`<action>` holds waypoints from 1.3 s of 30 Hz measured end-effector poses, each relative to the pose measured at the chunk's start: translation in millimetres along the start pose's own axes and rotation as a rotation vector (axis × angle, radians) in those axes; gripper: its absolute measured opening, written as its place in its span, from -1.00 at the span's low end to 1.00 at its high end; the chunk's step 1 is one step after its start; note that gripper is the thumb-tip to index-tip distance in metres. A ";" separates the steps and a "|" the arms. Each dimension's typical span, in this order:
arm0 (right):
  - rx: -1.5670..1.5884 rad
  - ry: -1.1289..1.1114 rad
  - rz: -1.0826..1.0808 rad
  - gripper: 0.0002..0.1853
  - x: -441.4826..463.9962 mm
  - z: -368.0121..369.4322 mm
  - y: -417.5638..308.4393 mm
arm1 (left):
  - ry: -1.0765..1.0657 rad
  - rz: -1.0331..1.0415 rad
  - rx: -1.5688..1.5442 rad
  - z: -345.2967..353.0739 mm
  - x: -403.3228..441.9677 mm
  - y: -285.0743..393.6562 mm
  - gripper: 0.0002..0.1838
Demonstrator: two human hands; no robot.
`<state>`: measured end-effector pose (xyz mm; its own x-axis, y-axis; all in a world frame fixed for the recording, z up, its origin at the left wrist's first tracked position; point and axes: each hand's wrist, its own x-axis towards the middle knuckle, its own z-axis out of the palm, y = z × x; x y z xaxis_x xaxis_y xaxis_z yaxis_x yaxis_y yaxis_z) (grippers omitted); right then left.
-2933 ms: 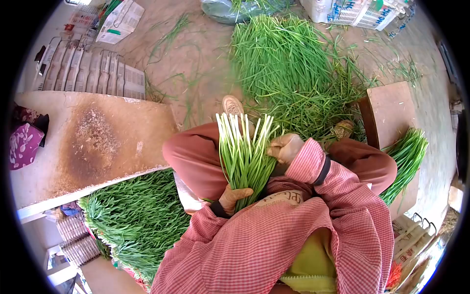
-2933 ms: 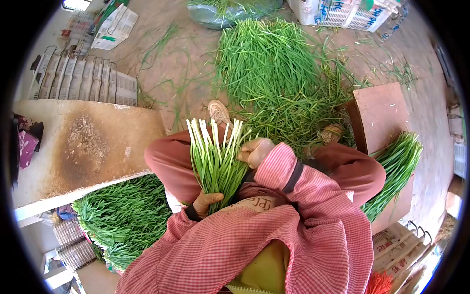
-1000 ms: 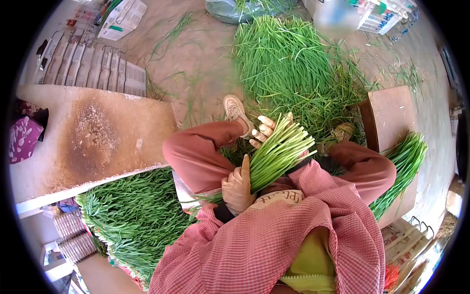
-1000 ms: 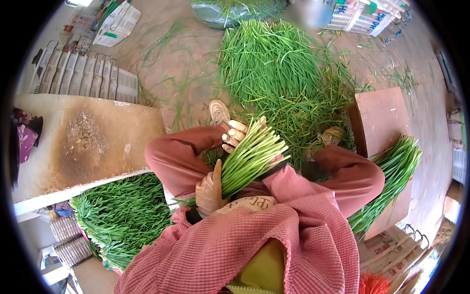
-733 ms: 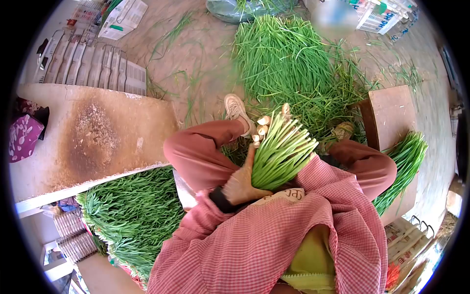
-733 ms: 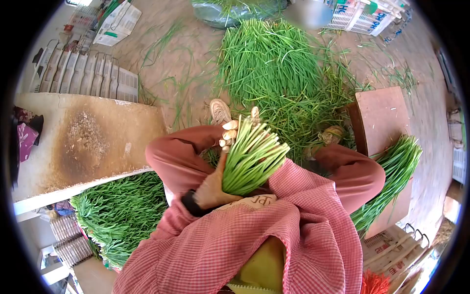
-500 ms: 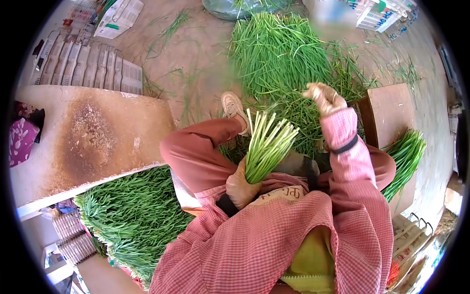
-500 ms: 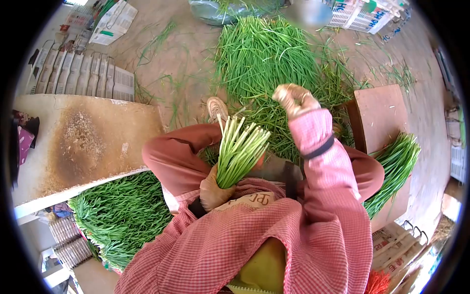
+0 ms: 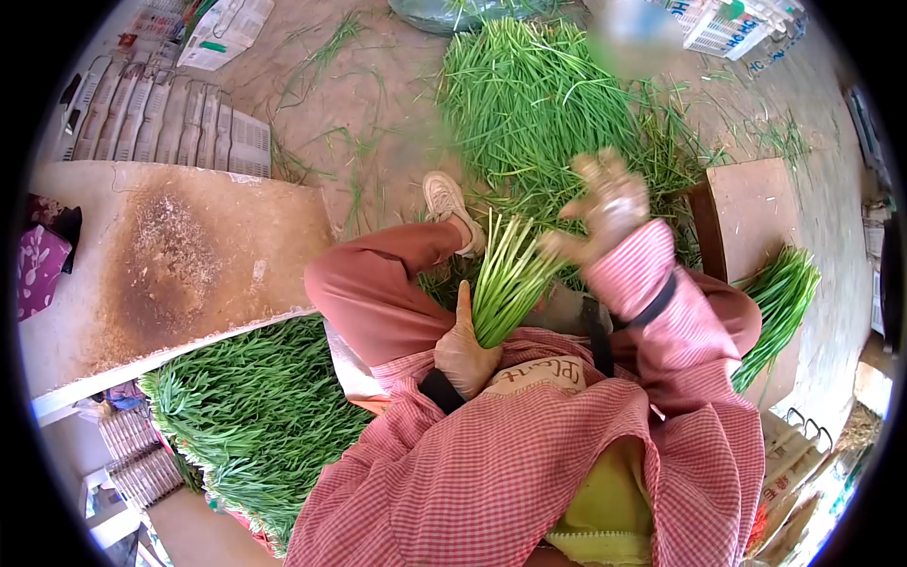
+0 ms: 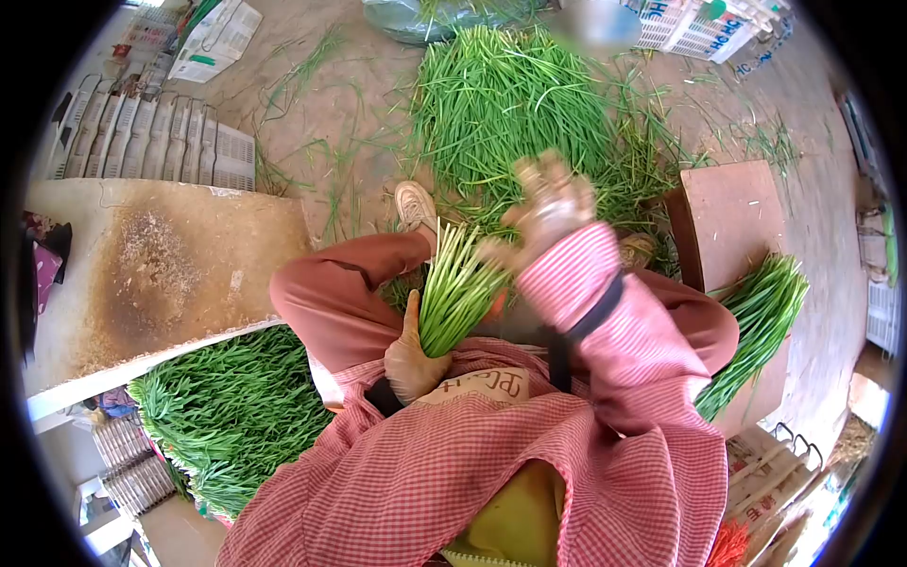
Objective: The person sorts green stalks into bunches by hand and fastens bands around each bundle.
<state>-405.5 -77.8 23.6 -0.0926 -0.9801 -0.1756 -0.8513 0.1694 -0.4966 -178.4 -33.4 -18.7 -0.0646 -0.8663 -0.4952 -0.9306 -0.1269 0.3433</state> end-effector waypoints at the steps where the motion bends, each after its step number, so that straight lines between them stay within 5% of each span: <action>1: -0.193 -0.500 0.005 -0.32 -1.8 -16.0 -36.4 | 0.019 0.052 0.004 0.7 2.2 0.9 -0.06; 2: -0.365 -0.634 -0.114 -0.38 2.4 3.3 -46.2 | 0.025 0.051 0.003 -0.3 3.3 3.1 -0.06; 5: -0.301 -0.539 -0.139 -0.51 10.9 49.1 -34.2 | -0.011 -0.008 0.084 -5.5 2.3 0.0 -0.04; 7: -0.627 -0.246 -0.048 -0.64 17.4 45.3 -20.4 | 0.045 0.111 -0.063 -1.3 3.7 -12.2 -0.10; 8: 0.190 -0.003 0.202 -0.74 26.0 38.8 1.8 | 0.043 0.112 -0.067 5.5 8.4 -21.7 -0.10; 10: -0.629 0.080 0.257 -0.81 49.4 24.1 94.4 | -0.036 0.491 -0.644 11.4 22.6 -44.4 -0.27; 11: -0.566 -0.023 0.417 -0.73 47.0 8.6 107.3 | -0.027 0.498 -0.642 -2.9 24.1 -46.0 -0.27; 12: -0.517 -0.127 0.578 -0.61 44.7 -7.1 120.0 | -0.388 0.267 -0.867 -24.5 23.5 -43.1 -0.36; 13: -0.305 -0.030 0.685 -0.37 35.5 13.2 133.8 | -0.752 0.025 -1.065 -43.6 26.2 -38.2 -0.44; 14: -0.019 -0.250 0.611 -0.14 14.3 -14.1 82.6 | -0.849 0.044 -1.164 -54.6 30.6 -34.1 -0.42; 16: 1.042 -0.376 0.108 0.04 -10.8 76.4 104.4 | -0.947 0.052 -1.321 -56.9 39.0 -24.4 -0.37; 18: 1.503 -0.545 -0.057 0.19 -9.1 112.5 61.3 | -1.057 0.077 -1.417 -55.7 43.2 -11.2 -0.28; 23: 2.167 -0.253 -0.266 -0.20 16.1 50.7 -34.3 | -1.327 -0.032 -1.334 -30.2 36.2 -4.5 -0.31; 24: 2.055 -0.389 -0.480 -0.31 30.0 47.4 -30.4 | -1.246 0.032 -1.259 -28.0 41.9 -10.3 -0.33; 25: 1.948 -0.316 -0.221 -0.49 22.5 37.9 -33.0 | -1.214 0.104 -1.182 -35.9 41.2 -1.8 -0.24; 27: 1.888 -0.297 -0.147 -0.76 25.7 47.2 -30.4 | -1.091 0.483 -1.099 -44.5 64.0 -4.7 -0.11; 29: 1.637 -0.182 -0.014 -0.83 21.7 33.6 -45.6 | -1.138 0.508 -1.459 -76.8 65.5 40.8 0.05; 31: 1.495 -0.139 -0.078 -0.80 12.0 34.4 -51.0 | -0.794 0.523 -1.124 -69.3 77.0 52.3 -0.23; 33: 1.397 -0.237 -0.071 -0.71 20.9 17.3 -43.3 | -0.869 0.476 -1.020 -52.4 86.7 52.5 -0.42; 36: 1.457 0.008 -0.084 -0.55 22.4 -24.3 -26.6 | -1.082 0.292 -0.940 -63.0 78.8 61.8 -0.52; 39: 0.861 0.484 -0.452 -0.40 2.4 -87.8 -33.2 | -1.134 0.376 -0.939 -79.3 74.6 72.2 -0.58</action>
<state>-422.8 -94.9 114.2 -0.2160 -0.8749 0.4336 -0.2269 -0.3869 -0.8938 -221.8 -145.6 32.4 -0.8801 -0.1547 -0.4489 -0.2666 -0.6213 0.7368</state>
